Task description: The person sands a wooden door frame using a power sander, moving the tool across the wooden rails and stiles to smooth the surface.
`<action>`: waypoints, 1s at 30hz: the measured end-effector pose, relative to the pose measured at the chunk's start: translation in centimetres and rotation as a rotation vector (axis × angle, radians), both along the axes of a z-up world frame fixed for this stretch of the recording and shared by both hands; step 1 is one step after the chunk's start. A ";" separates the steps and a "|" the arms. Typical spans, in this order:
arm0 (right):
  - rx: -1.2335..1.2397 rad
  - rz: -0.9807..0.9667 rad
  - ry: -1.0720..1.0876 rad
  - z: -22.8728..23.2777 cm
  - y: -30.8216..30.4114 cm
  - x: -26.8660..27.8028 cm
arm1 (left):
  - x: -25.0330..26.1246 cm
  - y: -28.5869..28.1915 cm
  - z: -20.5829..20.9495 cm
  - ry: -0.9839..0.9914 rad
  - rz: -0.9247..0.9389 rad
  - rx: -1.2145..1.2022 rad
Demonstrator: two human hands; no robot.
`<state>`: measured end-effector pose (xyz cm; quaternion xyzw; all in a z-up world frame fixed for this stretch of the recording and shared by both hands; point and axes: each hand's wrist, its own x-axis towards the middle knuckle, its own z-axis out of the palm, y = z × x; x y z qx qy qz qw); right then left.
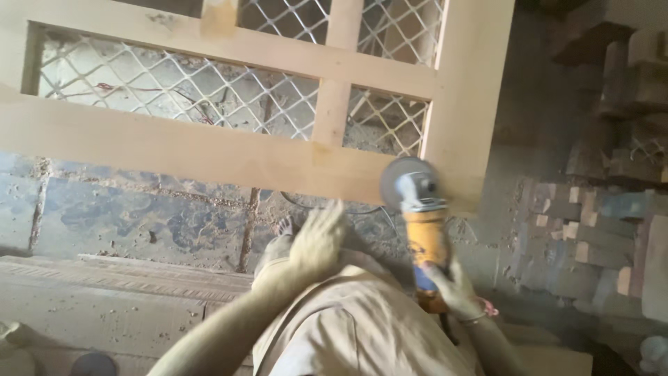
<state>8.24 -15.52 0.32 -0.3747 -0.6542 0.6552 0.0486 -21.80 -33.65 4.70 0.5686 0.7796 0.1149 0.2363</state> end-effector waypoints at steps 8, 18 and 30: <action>0.282 0.252 -0.145 1.3 -2.1 -14.4 | 0.0 2.2 -1.3 -1.118 0.482 -0.047; -0.146 -0.320 0.069 0.7 0.8 -30.3 | -14.7 13.2 -3.8 -1.256 0.617 0.036; 0.212 0.068 0.110 1.9 -9.3 -49.6 | -32.3 1.0 -2.2 -1.714 0.892 0.392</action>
